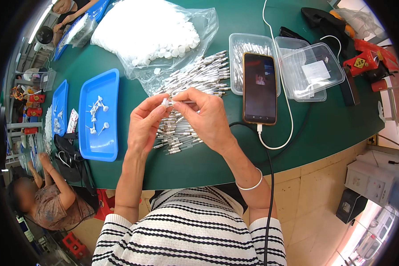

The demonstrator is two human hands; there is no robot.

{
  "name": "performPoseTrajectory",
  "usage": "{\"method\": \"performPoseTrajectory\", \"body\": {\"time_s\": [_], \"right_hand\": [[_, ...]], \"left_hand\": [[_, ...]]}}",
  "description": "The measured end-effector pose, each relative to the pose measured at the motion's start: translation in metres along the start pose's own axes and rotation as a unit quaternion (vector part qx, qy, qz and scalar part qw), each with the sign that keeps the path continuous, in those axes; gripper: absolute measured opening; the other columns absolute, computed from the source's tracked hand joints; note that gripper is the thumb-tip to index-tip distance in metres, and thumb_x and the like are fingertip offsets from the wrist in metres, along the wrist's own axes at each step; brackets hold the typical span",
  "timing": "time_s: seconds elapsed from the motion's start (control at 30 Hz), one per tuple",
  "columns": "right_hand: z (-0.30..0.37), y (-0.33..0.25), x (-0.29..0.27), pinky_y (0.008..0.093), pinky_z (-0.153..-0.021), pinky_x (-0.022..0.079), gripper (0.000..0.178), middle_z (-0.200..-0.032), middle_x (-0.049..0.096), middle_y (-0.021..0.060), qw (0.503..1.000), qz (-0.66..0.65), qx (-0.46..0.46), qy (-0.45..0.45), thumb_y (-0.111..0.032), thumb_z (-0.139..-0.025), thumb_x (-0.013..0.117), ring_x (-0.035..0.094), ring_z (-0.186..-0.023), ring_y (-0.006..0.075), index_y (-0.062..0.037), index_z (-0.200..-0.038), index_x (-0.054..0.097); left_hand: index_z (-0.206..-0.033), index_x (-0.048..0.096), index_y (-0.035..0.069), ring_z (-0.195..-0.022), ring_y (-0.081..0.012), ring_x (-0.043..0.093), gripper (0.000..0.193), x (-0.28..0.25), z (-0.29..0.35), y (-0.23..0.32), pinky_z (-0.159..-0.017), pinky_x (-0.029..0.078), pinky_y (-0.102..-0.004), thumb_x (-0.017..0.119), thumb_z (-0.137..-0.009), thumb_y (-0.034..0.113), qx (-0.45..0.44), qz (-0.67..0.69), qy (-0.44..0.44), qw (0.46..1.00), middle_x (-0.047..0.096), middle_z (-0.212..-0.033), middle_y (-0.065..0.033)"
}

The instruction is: The person repeatedly picks up small white plastic caps and silver metal rods from a green table. They insert the rods into the caps by hand and place the assembled units into a blue tray. The process is repetitive and involves handling small parts one at a time.

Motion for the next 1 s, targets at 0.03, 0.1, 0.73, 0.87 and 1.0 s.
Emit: {"method": "performPoseTrajectory", "body": {"time_s": [0.03, 0.1, 0.73, 0.87, 1.0], "right_hand": [[0.001, 0.000, -0.001, 0.0245, -0.059, 0.048, 0.009, -0.077, 0.067, 0.0070, 1.000, 0.023, 0.015, -0.002, -0.005, -0.086, 0.064, 0.063, -0.069, 0.0112, 0.0003, -0.093, 0.066], [-0.001, -0.005, -0.001, 0.0285, -0.058, 0.047, 0.009, -0.075, 0.065, 0.0097, 0.993, 0.113, 0.002, -0.017, -0.007, -0.086, 0.064, 0.062, -0.065, 0.0177, -0.0007, -0.092, 0.065], [0.003, -0.001, 0.005, 0.0266, -0.048, 0.039, 0.008, -0.062, 0.058, 0.0048, 0.998, 0.046, 0.004, -0.050, -0.009, -0.088, 0.061, 0.049, -0.051, 0.0099, -0.0013, -0.086, 0.062], [0.005, -0.010, 0.009, 0.0212, -0.055, 0.042, 0.011, -0.073, 0.061, 0.0015, 0.988, 0.125, -0.093, -0.017, -0.011, -0.090, 0.063, 0.055, -0.062, 0.0063, 0.0007, -0.090, 0.063], [0.003, -0.001, 0.011, 0.0238, -0.059, 0.044, 0.009, -0.075, 0.061, 0.0017, 0.998, 0.033, -0.056, -0.023, -0.009, -0.088, 0.063, 0.056, -0.067, 0.0072, -0.0008, -0.092, 0.064]], "left_hand": [[-0.114, 0.061, -0.002, -0.092, -0.0150, 0.064, 0.030, 0.000, 0.001, 0.001, -0.085, 0.051, -0.0274, 0.064, -0.085, 0.002, 0.009, -0.009, 0.001, 1.000, 0.066, -0.103, -0.0087], [-0.113, 0.061, -0.003, -0.092, -0.0134, 0.064, 0.030, -0.002, 0.000, 0.002, -0.083, 0.051, -0.0252, 0.067, -0.084, 0.001, 0.042, -0.021, 0.000, 0.999, 0.066, -0.102, -0.0090], [-0.104, 0.060, -0.004, -0.089, -0.0125, 0.064, 0.021, 0.003, 0.004, 0.008, -0.081, 0.051, -0.0235, 0.065, -0.084, -0.002, 0.083, -0.005, -0.049, 0.995, 0.065, -0.101, -0.0104], [-0.104, 0.058, -0.004, -0.091, -0.0118, 0.063, 0.021, 0.007, 0.007, 0.015, -0.081, 0.050, -0.0222, 0.065, -0.084, -0.003, 0.123, -0.031, -0.050, 0.991, 0.064, -0.101, -0.0092], [-0.106, 0.056, -0.004, -0.090, -0.0111, 0.061, 0.025, 0.012, 0.013, 0.025, -0.080, 0.050, -0.0217, 0.066, -0.083, -0.005, 0.165, -0.072, -0.041, 0.983, 0.061, -0.099, -0.0078]]}}
Point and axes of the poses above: each hand's wrist, its own z-axis away from the middle knuckle, its own x-axis out of the palm, y = z × x, the point moved 7 cm from there along -z, towards the middle knuckle
